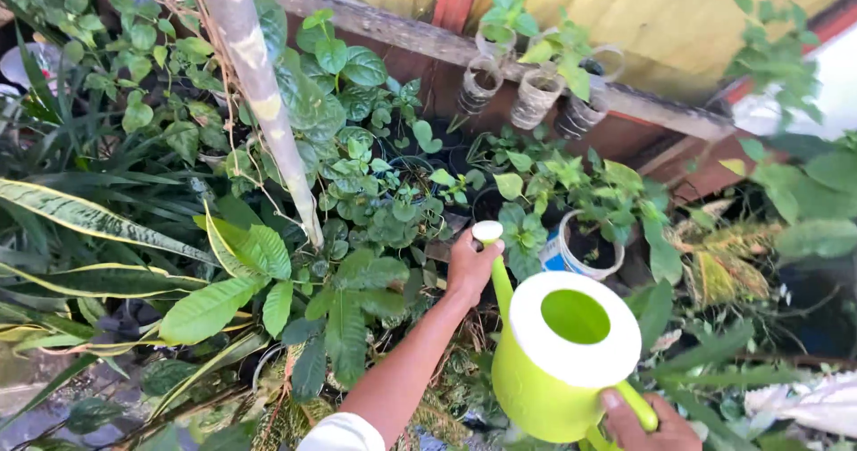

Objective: Watering various potted plants in an outdoor garden area.

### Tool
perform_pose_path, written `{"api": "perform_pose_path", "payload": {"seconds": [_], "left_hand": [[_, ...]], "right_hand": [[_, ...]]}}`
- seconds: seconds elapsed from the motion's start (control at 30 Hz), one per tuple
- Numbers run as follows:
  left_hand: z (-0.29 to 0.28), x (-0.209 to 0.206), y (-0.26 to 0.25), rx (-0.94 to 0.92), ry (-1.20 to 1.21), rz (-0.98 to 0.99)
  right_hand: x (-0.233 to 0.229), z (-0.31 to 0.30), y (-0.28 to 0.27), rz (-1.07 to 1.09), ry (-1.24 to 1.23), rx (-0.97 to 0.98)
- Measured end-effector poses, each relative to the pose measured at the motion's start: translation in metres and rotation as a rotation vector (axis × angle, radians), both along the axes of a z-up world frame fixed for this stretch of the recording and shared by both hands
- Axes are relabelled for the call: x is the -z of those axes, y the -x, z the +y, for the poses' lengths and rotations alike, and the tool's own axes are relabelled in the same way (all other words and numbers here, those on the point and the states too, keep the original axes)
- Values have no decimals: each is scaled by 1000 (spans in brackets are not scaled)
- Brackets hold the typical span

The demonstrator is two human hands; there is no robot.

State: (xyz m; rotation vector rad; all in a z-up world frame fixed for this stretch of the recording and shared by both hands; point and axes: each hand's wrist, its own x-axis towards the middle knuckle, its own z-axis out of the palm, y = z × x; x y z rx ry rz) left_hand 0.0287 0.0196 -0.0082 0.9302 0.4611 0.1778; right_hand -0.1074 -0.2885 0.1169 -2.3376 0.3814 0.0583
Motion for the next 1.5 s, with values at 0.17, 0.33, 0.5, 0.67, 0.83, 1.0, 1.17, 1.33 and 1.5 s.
{"api": "perform_pose_path", "payload": {"seconds": [0.17,0.33,0.5,0.67,0.83,1.0,1.17,1.33,1.5], "left_hand": [[30,8,-40,-42,-54,136],[47,29,-72,-45,23,213],[60,36,-87,-71,121,199],[63,37,-89,-84,85,225],[63,35,-84,-93,89,225],[50,45,-77,-114,-51,152],[55,-15,-44,-15,-105,253],[41,-12,-25,-26,-27,47],[25,-31,9,147,-57,119]], "right_hand": [[-53,79,-54,-7,63,-72],[-78,131,-94,49,69,-105],[-66,138,-120,2,-30,-166],[-59,139,-122,-9,-135,-162],[-46,129,-107,23,-181,-148],[-20,108,-83,-25,-205,-36],[28,70,-52,-181,-251,-3],[59,34,-31,-236,-318,-1],[74,0,-14,-233,-269,-76]]}}
